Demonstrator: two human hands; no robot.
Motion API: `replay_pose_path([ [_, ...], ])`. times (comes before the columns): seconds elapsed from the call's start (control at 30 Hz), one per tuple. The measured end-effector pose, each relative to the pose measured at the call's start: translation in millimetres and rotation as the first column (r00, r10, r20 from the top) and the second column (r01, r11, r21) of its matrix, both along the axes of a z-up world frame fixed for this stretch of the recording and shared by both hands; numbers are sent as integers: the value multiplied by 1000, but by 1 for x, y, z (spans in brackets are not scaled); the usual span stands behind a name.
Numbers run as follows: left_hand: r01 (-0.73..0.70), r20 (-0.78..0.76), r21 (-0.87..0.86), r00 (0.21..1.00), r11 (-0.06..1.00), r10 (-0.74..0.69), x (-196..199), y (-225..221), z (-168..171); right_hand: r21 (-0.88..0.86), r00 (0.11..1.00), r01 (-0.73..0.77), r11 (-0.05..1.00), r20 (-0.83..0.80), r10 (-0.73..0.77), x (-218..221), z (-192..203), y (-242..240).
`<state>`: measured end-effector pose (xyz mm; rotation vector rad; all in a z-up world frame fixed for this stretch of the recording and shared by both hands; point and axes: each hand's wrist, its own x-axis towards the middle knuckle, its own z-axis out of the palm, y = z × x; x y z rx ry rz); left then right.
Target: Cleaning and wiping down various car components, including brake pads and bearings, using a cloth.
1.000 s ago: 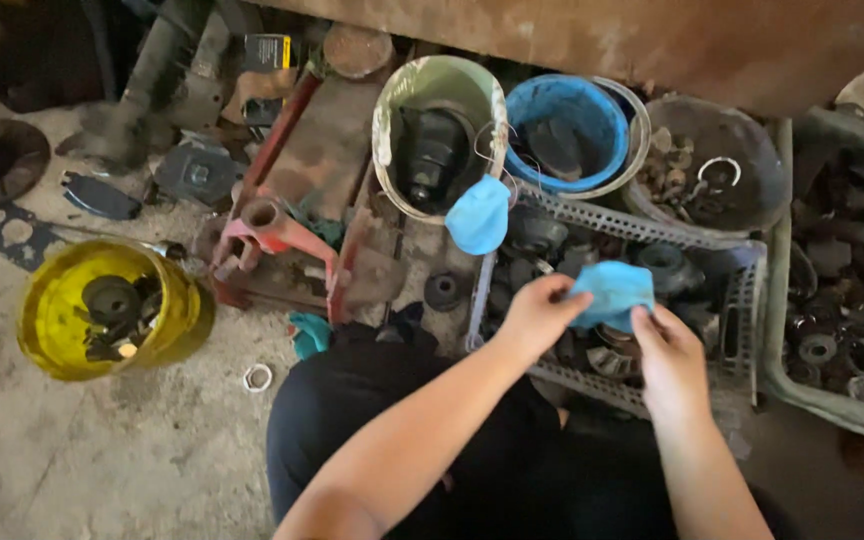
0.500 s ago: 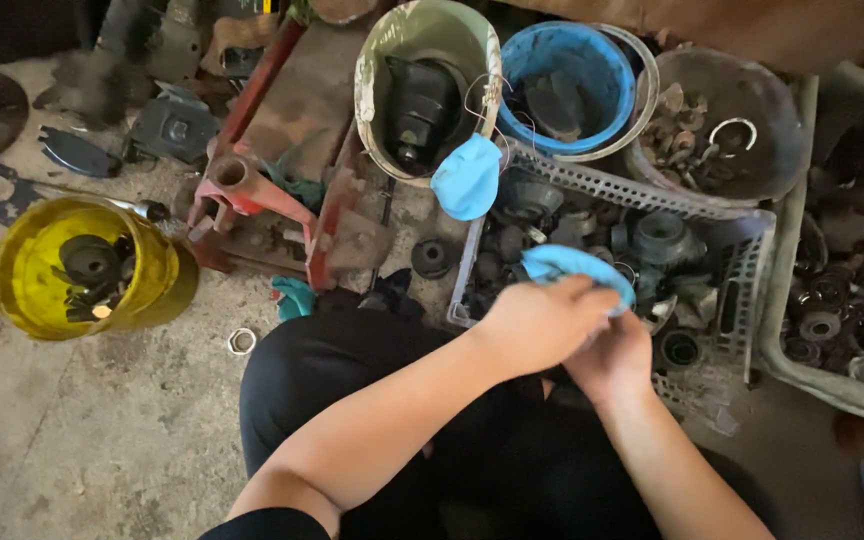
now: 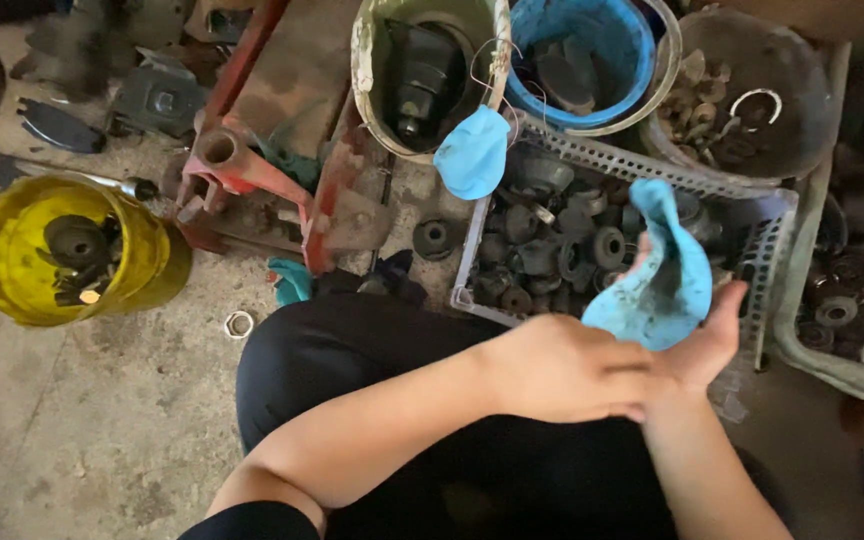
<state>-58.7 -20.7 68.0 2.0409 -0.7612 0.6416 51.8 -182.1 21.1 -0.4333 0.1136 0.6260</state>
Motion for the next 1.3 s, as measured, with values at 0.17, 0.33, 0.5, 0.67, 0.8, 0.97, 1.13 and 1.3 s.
replay_pose_path([
  [0.17, -352, -236, 84, 902, 932, 362, 16, 27, -3, -298, 979, -93, 950, 145, 142, -6, 5, 17],
  [0.33, -575, -432, -69, 753, 815, 495, 34, 53, -17, -254, 978, -206, 945, -20, 208, -8, -6, 10],
  [0.5, -520, -886, 138, 314, 843, 340, 39, 75, -2, -372, 959, -251, 894, 28, 281, 3, -28, -6],
  [0.67, -570, -643, 551, 175, 609, 745, 2, 136, 38, -623, 979, -138, 770, 33, 202, 38, -77, -43],
  [0.8, -508, -581, 690, 35, 515, 813, 3, 165, -5, -724, 987, -71, 687, 46, 151, 41, -66, -38],
  [0.97, -55, -608, 792, -174, 609, 775, 37, 156, -67, -647, 989, -134, 751, -36, 146, 32, -44, -27],
  [1.13, -90, -621, 782, -195, 616, 759, 60, 154, -133, -599, 982, -174, 781, -43, 185, 29, -42, -27],
  [1.3, -134, -553, 830, -85, 541, 829, 65, 149, -162, -637, 982, -161, 754, -30, 184, 29, -43, -22],
])
